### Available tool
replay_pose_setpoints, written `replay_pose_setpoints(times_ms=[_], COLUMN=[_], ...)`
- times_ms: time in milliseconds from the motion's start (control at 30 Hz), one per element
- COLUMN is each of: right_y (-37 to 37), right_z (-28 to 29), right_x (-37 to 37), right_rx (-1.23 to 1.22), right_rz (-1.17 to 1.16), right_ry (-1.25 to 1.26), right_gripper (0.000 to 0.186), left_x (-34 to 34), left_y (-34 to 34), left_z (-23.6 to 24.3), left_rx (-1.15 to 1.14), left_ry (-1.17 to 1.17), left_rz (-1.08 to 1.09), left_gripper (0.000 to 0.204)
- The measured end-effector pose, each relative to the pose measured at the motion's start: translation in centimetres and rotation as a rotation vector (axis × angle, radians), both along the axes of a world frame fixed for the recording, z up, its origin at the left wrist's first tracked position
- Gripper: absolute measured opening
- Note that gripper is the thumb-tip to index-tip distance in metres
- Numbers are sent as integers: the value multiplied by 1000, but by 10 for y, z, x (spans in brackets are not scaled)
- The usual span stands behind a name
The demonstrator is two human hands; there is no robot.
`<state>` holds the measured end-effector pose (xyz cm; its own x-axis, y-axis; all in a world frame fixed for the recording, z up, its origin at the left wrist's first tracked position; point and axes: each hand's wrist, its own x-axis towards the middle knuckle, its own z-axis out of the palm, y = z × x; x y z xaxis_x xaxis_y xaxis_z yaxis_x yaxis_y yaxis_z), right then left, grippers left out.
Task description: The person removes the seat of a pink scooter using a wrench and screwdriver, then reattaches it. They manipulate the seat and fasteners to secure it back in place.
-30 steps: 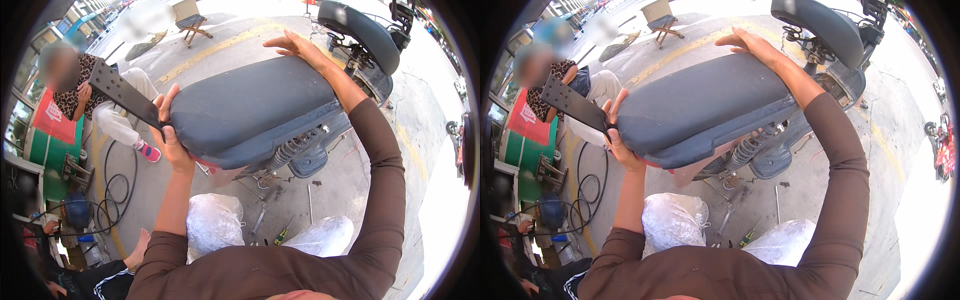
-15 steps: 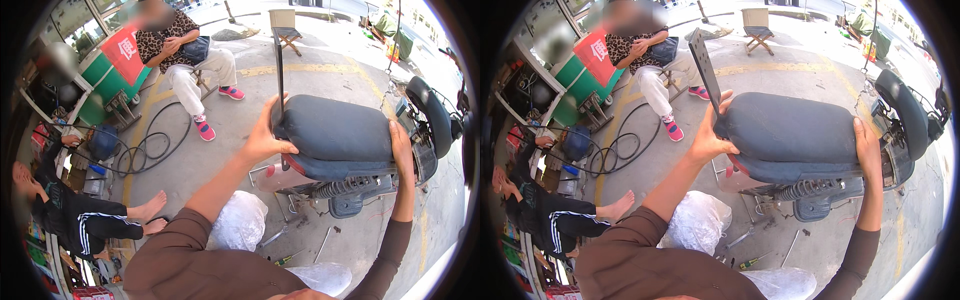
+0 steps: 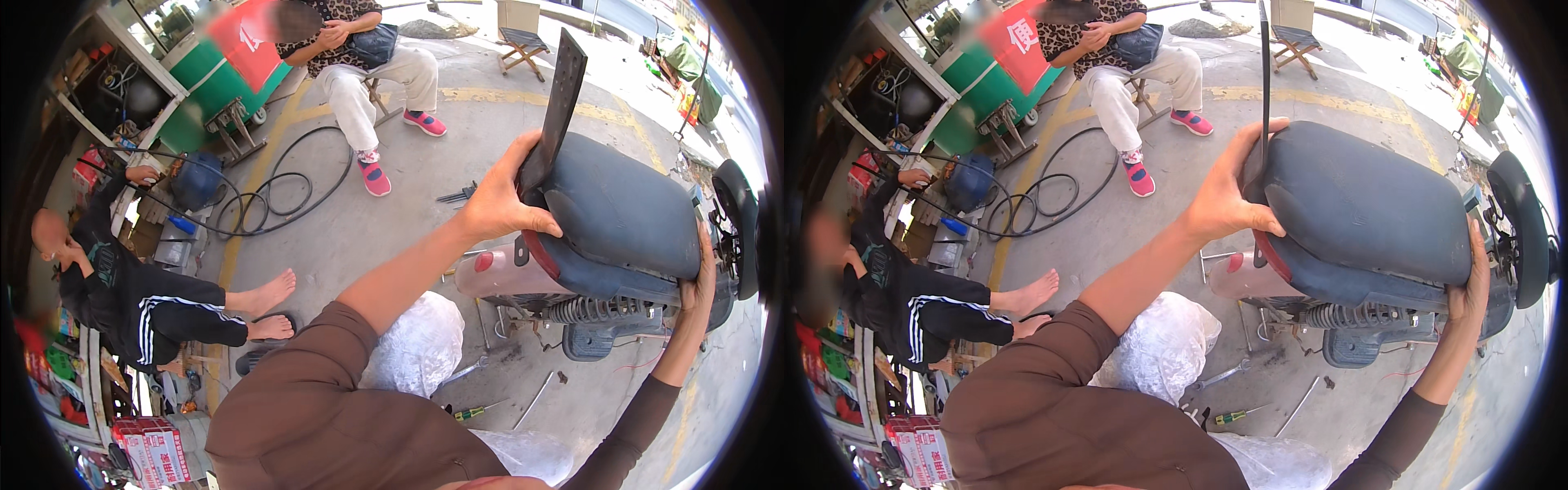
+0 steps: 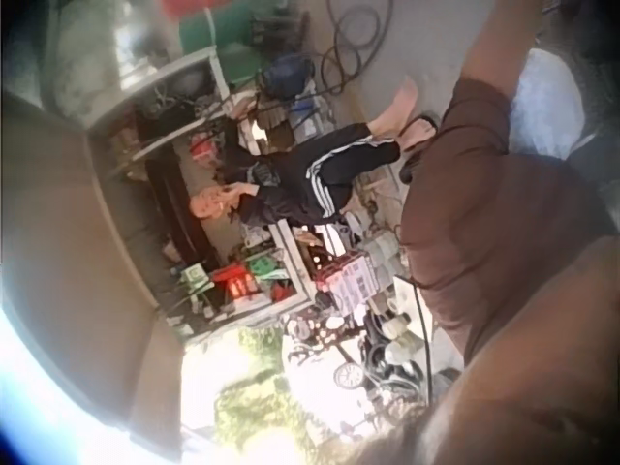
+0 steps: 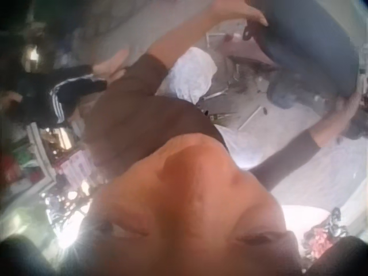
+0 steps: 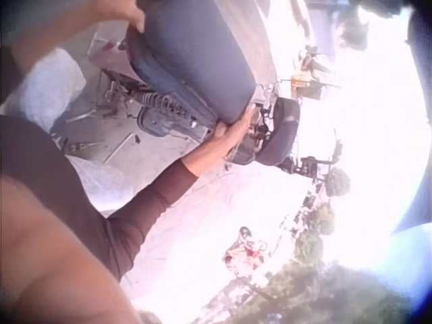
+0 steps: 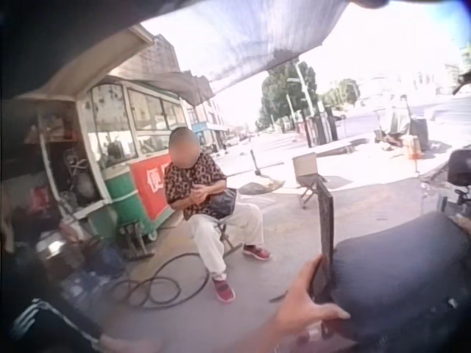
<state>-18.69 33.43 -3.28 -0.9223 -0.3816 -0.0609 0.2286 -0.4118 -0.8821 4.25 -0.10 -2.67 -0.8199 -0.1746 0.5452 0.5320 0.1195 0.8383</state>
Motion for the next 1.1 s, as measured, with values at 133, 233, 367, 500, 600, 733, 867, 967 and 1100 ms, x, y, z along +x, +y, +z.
replay_pose_setpoints(times_ms=[133, 233, 367, 500, 600, 733, 867, 967, 1100], right_y=[3, 0, 3, 21, 42, 90, 194, 261, 356], right_z=[4, 14, 16, -2, -7, -16, -66, -104, -191], right_x=[10, 30, 52, 61, 82, 134, 181, 244, 338], right_rx=[-60, -49, -54, -154, -182, -248, -451, -554, -566], right_rz=[69, 29, 11, -87, -230, -319, -524, -694, -936], right_ry=[-108, -149, -162, -107, -98, -3, -13, -31, -119], right_gripper=[31, 28, 22, 21, 25, 30, 33, 30, 28], left_x=[-2, -3, -5, -8, -7, -10, -8, -7, -14], left_y=[-2, -3, 1, -3, -6, -2, 11, 14, 9], left_z=[-2, -4, -8, -19, -18, -17, -14, -15, -17], left_rx=[58, 47, 141, 155, 181, 32, 65, 31, 90], left_ry=[-14, -5, -10, 9, 23, 108, 133, 117, 183], left_rz=[-7, 6, -10, -5, -77, -22, 103, 171, 121], left_gripper=[115, 118, 120, 118, 114, 77, 33, 33, 31])
